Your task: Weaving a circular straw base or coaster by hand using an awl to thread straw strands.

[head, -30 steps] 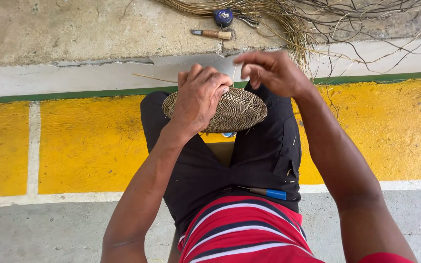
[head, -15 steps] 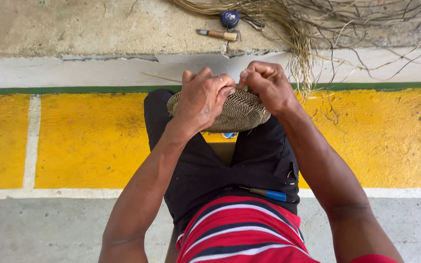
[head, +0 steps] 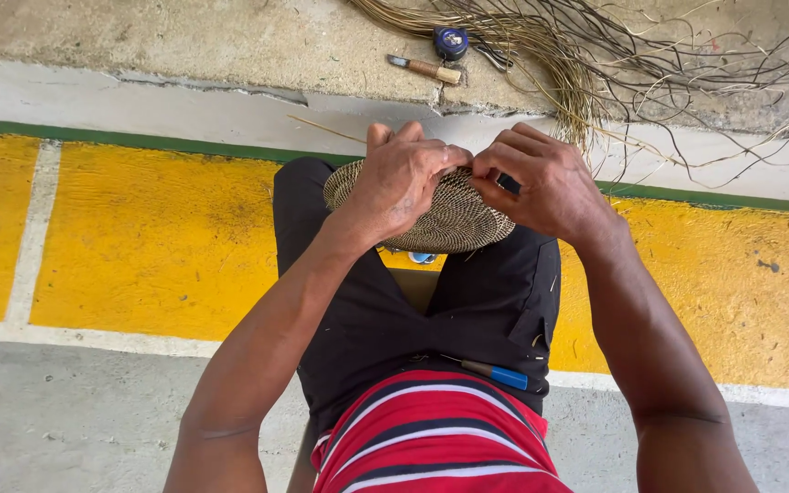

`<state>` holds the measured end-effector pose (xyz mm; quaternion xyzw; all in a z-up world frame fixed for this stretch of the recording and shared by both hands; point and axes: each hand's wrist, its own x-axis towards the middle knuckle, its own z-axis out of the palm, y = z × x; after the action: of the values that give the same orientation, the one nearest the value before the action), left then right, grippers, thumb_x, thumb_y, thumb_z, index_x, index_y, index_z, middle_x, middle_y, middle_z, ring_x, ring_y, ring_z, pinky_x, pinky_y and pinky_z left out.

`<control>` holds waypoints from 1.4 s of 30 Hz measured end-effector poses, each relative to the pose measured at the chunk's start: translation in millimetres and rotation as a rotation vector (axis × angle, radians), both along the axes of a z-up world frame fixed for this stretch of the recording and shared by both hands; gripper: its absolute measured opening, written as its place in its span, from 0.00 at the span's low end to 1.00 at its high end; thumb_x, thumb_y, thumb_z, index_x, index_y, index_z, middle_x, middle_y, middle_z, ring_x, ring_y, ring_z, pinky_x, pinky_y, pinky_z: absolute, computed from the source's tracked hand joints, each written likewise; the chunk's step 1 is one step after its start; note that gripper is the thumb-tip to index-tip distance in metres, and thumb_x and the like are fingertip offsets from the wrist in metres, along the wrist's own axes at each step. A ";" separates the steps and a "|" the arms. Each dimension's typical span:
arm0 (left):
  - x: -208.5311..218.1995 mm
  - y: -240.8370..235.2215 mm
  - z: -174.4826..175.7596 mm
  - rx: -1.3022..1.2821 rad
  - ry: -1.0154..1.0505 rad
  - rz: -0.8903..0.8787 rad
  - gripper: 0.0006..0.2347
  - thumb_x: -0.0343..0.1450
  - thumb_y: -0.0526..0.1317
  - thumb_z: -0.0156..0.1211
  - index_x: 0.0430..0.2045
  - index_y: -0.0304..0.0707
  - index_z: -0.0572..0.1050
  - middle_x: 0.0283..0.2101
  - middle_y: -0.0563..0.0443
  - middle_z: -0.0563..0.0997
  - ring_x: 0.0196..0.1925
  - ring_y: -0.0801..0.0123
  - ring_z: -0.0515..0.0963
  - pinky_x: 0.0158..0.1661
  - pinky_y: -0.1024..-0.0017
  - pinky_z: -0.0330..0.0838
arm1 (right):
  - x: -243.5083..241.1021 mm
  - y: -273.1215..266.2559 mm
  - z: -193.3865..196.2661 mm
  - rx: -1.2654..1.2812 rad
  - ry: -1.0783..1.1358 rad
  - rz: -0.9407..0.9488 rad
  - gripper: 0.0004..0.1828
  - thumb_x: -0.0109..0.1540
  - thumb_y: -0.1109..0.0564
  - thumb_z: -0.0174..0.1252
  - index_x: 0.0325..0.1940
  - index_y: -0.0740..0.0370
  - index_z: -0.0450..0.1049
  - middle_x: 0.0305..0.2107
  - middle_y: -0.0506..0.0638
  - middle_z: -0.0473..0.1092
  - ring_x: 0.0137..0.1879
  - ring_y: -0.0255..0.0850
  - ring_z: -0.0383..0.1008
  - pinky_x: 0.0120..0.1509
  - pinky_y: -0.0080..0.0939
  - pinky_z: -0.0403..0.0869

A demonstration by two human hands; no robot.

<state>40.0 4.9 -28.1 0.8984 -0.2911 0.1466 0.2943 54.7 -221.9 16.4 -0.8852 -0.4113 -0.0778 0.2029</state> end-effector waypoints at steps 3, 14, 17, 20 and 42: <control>-1.7 -1.7 7.2 -0.016 0.001 0.002 0.12 0.71 0.32 0.62 0.44 0.51 0.83 0.33 0.63 0.83 0.36 0.70 0.71 0.45 0.66 0.55 | -3.0 1.1 -1.8 -0.003 -0.084 -0.009 0.08 0.58 0.60 0.70 0.35 0.58 0.75 0.31 0.44 0.74 0.42 0.38 0.75 0.44 0.42 0.77; 1.0 -2.5 5.8 0.039 0.037 0.006 0.11 0.70 0.33 0.63 0.42 0.53 0.83 0.30 0.65 0.82 0.36 0.71 0.72 0.45 0.64 0.54 | -17.6 18.3 19.1 -0.055 -0.167 -0.058 0.10 0.57 0.63 0.69 0.33 0.60 0.71 0.29 0.47 0.70 0.39 0.41 0.73 0.42 0.45 0.76; 0.4 -1.8 7.2 0.015 0.010 -0.003 0.12 0.69 0.32 0.63 0.44 0.52 0.84 0.31 0.64 0.82 0.36 0.71 0.71 0.45 0.64 0.55 | -13.9 14.9 9.0 -0.056 -0.142 -0.071 0.11 0.58 0.63 0.68 0.32 0.59 0.70 0.29 0.47 0.71 0.39 0.41 0.73 0.41 0.44 0.75; 0.7 -4.4 3.7 0.014 0.038 0.011 0.13 0.69 0.32 0.63 0.46 0.52 0.83 0.31 0.64 0.82 0.35 0.71 0.72 0.44 0.64 0.54 | -16.6 16.7 8.7 -0.074 -0.170 -0.092 0.10 0.57 0.63 0.67 0.32 0.59 0.69 0.29 0.47 0.70 0.40 0.41 0.73 0.41 0.44 0.75; -12.5 12.3 15.1 -0.001 -0.165 -0.138 0.13 0.73 0.32 0.62 0.49 0.54 0.80 0.35 0.64 0.82 0.41 0.72 0.72 0.50 0.67 0.56 | 34.9 -6.7 -14.4 0.223 0.381 0.200 0.14 0.67 0.56 0.59 0.55 0.63 0.78 0.41 0.54 0.79 0.45 0.40 0.80 0.47 0.42 0.80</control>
<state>27.5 17.2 -13.1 0.8611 -0.3755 0.1994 0.2790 89.6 -228.5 2.0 -0.8111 -0.4399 0.0661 0.3798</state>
